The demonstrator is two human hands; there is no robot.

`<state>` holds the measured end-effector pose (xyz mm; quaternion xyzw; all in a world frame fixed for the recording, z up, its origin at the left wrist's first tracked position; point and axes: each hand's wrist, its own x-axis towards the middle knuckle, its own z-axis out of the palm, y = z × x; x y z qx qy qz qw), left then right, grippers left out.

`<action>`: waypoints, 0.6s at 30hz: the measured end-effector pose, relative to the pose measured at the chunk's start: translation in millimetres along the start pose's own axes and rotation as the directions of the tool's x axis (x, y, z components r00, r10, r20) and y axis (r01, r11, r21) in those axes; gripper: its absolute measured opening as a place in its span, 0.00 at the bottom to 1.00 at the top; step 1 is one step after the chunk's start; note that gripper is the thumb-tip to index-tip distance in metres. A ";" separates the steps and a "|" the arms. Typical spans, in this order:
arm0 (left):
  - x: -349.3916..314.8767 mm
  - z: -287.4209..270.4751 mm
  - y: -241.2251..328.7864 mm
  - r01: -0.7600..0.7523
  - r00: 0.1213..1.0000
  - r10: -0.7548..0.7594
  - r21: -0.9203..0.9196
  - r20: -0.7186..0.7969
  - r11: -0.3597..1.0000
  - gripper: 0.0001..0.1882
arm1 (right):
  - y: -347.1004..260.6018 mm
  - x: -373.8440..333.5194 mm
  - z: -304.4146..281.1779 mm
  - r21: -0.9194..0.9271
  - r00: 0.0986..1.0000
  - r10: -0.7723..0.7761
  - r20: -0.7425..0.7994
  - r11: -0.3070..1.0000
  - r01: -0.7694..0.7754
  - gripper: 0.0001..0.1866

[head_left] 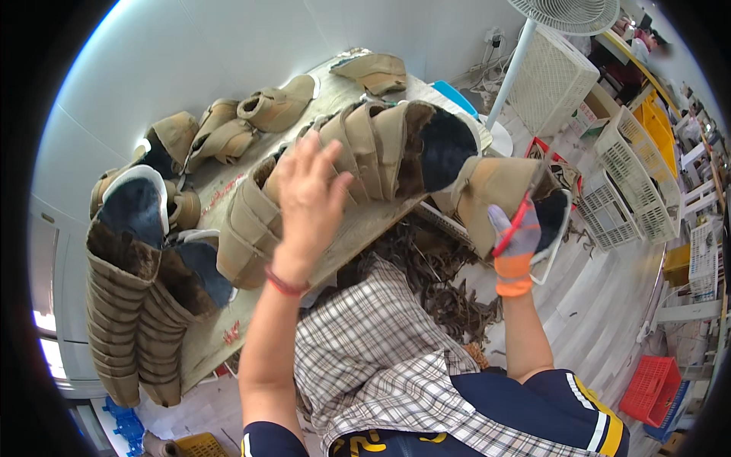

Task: The person trims the inner lining of several beige slip-on shoes using scissors, then sprays the interior with a green spray bottle. The shoes are handled one at a time and placed back on the workbench after trimming.

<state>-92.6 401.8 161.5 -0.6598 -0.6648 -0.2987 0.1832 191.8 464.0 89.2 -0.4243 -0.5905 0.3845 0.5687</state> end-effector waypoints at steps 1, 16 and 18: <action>17.4 1.4 -19.3 0.035 0.999 -0.037 0.166 0.008 0.986 0.24 | 11.5 10.9 9.9 -0.215 0.993 -0.119 -0.028 0.970 0.110 0.18; 58.6 13.0 -113.9 0.764 0.589 -0.302 -0.396 0.749 0.509 0.34 | 53.4 118.4 157.2 0.722 0.825 -0.120 0.552 0.564 -0.401 0.23; 57.8 25.0 -117.7 0.697 0.643 -0.326 -0.353 0.693 0.624 0.32 | 93.1 110.5 171.8 0.572 0.915 -0.044 0.401 0.792 -0.213 0.22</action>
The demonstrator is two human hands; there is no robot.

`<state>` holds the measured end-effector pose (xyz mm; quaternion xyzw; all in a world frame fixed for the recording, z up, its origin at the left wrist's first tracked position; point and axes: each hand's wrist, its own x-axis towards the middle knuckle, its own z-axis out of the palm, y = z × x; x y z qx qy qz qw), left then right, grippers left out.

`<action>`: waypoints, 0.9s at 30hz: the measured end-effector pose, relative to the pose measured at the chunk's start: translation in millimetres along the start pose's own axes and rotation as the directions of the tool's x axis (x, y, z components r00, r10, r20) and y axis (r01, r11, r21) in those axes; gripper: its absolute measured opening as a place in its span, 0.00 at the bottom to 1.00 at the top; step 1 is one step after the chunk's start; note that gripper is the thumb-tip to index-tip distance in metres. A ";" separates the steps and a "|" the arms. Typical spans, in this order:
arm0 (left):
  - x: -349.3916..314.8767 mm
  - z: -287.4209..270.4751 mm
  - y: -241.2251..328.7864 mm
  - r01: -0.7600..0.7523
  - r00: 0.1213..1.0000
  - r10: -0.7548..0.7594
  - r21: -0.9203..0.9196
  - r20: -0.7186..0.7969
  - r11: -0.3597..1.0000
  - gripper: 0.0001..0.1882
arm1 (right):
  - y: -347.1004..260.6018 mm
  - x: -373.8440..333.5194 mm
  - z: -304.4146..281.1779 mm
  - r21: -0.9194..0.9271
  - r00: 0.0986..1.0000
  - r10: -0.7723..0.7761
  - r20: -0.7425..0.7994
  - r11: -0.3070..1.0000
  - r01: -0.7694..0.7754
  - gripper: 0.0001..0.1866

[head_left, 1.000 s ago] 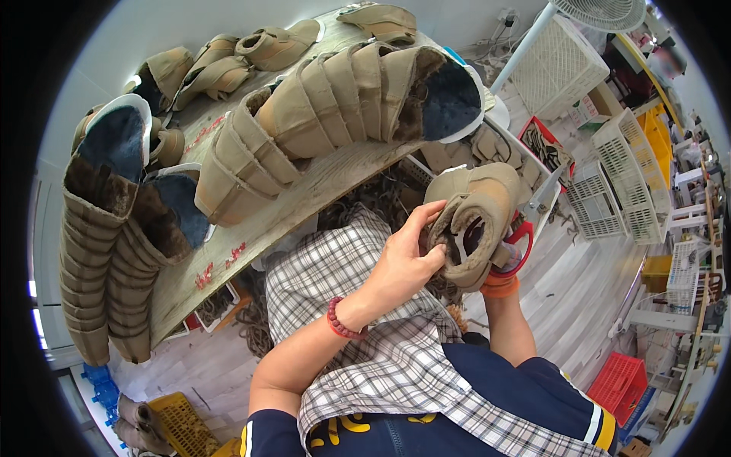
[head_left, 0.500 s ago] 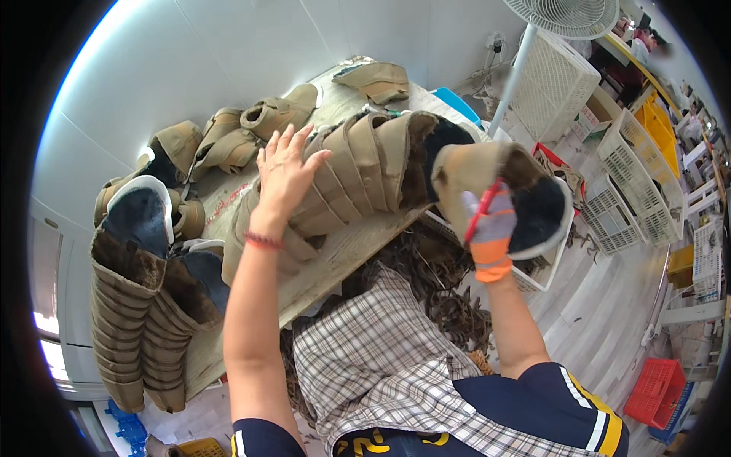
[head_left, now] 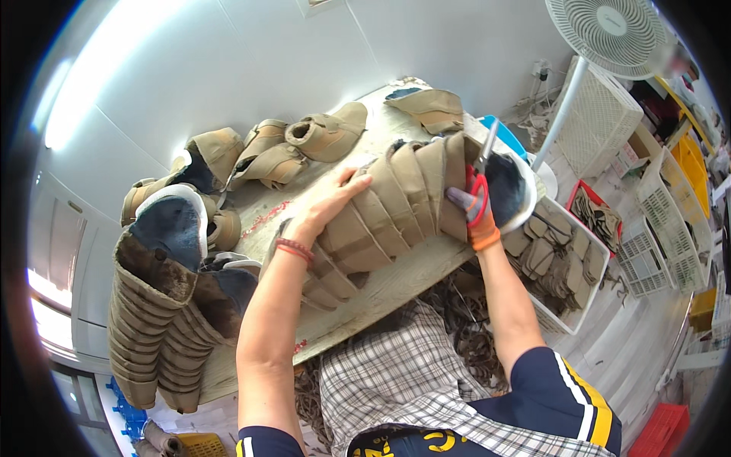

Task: The person trims the inner lining of several beige slip-on shoes using scissors, then sprays the interior with a green spray bottle. The shoes are handled one at a time and placed back on the workbench after trimming.

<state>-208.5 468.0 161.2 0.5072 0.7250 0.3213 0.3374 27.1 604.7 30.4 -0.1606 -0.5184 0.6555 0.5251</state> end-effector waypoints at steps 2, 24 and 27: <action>0.3 -0.8 9.4 0.009 1.000 -0.008 0.094 -0.006 0.996 0.28 | 2.8 -9.7 0.6 -0.400 0.990 -0.123 -0.064 0.912 0.088 0.20; 120.0 -103.8 -75.8 -0.230 0.517 0.478 0.423 -0.710 0.877 0.13 | -53.5 -129.6 -54.6 -0.103 0.907 0.130 -0.400 0.977 -0.186 0.21; 76.1 -162.0 -57.1 -0.489 0.497 0.331 0.056 -0.802 0.871 0.11 | -72.0 -147.0 -51.9 -0.047 0.893 0.232 -0.386 0.962 -0.270 0.20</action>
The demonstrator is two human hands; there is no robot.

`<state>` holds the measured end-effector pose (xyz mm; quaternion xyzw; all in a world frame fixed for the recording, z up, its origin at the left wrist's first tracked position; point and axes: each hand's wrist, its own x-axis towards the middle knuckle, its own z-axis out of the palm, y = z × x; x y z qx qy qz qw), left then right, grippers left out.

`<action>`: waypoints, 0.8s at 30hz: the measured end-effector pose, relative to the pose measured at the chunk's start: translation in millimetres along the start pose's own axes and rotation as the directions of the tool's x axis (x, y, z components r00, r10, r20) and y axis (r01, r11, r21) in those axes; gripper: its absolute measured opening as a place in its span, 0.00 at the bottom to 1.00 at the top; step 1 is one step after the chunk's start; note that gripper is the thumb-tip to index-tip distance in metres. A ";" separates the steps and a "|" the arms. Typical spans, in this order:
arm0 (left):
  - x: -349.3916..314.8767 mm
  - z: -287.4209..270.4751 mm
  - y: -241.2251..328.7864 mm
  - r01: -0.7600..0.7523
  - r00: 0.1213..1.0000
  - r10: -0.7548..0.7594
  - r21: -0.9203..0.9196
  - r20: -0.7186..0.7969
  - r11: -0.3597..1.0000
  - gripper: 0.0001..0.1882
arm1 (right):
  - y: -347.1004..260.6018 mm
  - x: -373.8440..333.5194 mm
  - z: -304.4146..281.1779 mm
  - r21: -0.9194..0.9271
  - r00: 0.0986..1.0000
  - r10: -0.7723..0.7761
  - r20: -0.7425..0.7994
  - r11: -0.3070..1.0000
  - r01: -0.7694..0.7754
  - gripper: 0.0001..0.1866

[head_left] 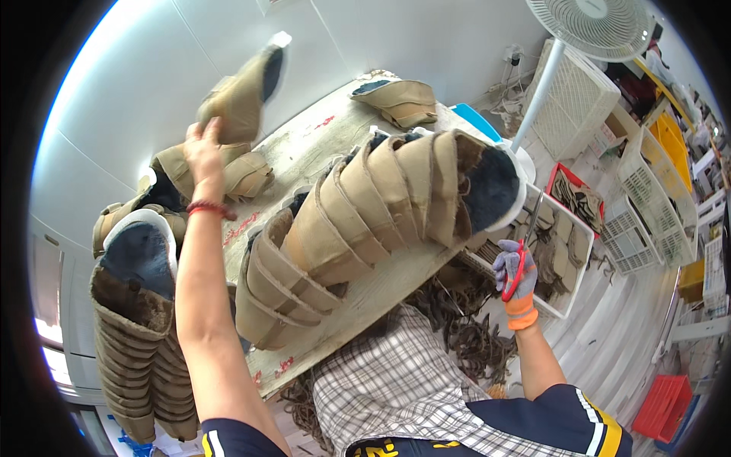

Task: The person trims the inner lining of several beige slip-on shoes using scissors, then sprays the interior with a green spray bottle. The shoes are handled one at a time and placed back on the workbench after trimming.

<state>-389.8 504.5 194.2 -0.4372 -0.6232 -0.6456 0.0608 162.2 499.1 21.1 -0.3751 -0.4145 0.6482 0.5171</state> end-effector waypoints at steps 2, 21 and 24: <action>-27.9 -9.4 95.4 0.292 0.942 -0.329 -0.311 -0.072 0.904 0.12 | -9.5 -18.9 -9.7 -0.039 0.999 -0.019 -0.037 0.999 0.018 0.19; -528.7 -267.3 188.5 0.704 0.012 -0.910 -0.650 0.415 -0.287 0.08 | -81.5 -173.1 50.2 -0.624 0.617 0.262 0.742 0.608 0.491 0.25; -556.6 -264.2 179.8 0.688 0.031 -0.895 -0.659 0.445 -0.304 0.08 | -59.1 -182.2 81.1 -0.377 0.346 0.152 0.926 0.403 0.834 0.20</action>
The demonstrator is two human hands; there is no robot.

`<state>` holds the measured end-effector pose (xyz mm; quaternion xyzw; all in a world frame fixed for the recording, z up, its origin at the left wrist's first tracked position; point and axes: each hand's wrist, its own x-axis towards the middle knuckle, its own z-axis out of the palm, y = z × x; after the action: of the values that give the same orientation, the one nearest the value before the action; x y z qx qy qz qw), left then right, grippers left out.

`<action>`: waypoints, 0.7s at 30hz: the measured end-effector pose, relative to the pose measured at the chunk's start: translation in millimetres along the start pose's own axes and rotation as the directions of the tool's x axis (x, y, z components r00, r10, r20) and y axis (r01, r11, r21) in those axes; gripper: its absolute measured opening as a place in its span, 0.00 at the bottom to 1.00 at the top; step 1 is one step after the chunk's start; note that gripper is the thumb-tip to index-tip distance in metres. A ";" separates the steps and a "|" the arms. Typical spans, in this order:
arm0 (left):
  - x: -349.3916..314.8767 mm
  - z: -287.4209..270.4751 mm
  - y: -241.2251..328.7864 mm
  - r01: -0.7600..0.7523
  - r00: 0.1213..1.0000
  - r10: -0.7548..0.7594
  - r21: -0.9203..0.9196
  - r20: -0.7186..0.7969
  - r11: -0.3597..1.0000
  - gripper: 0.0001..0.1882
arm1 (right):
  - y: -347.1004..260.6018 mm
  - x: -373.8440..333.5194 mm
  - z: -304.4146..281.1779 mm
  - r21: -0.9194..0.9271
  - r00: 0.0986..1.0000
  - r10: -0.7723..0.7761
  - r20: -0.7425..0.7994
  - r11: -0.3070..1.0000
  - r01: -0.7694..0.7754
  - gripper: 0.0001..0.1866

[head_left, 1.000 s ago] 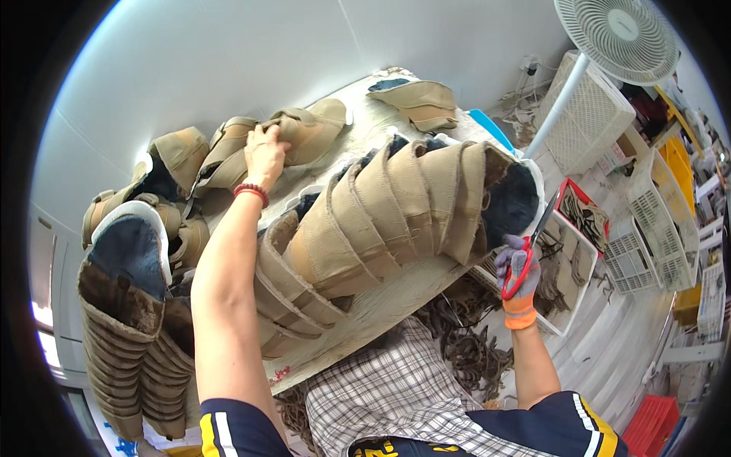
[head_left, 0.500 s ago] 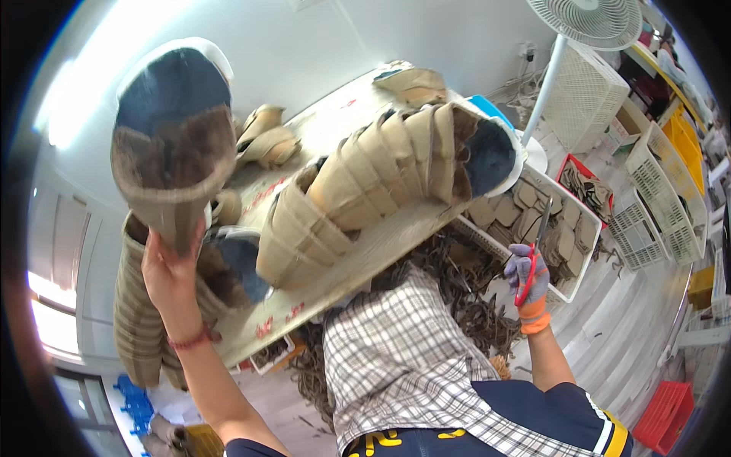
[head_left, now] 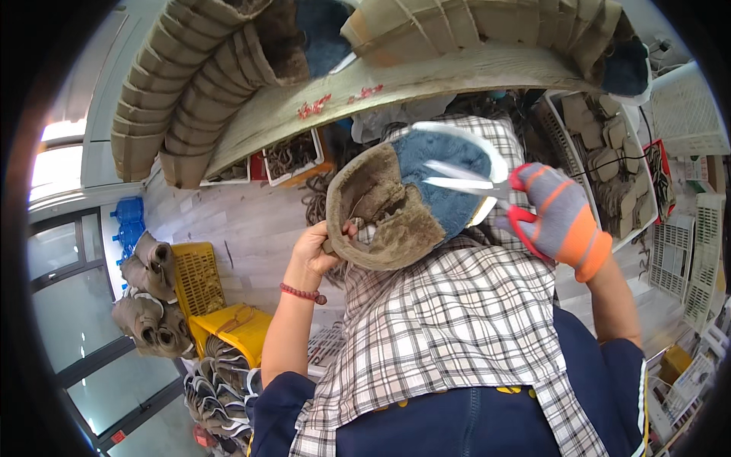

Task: The person trims the inner lining of several beige slip-on shoes using scissors, then sprays the interior with a green spray bottle. The shoes are handled one at a time and placed back on the workbench after trimming.

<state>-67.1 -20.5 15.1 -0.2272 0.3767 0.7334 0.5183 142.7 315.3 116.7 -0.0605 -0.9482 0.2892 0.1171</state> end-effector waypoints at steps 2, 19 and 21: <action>-0.6 -1.1 -3.6 -0.004 1.000 0.004 -0.023 -0.008 1.000 0.07 | -8.5 21.7 4.5 -0.114 0.991 -0.021 0.134 0.993 0.037 0.14; 19.5 28.4 2.9 0.079 0.995 -0.073 0.079 -0.071 0.994 0.08 | -2.1 106.8 32.5 -0.397 0.860 -0.354 0.367 0.777 0.490 0.12; 18.8 32.4 4.9 0.123 0.992 -0.123 0.095 -0.014 0.988 0.09 | -2.7 114.4 42.3 -0.439 0.844 -0.321 0.429 0.742 0.506 0.11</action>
<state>-76.6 15.2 22.8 -0.2281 0.3987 0.6802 0.5712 21.3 311.3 105.5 0.1728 -0.9848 -0.0157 -0.0006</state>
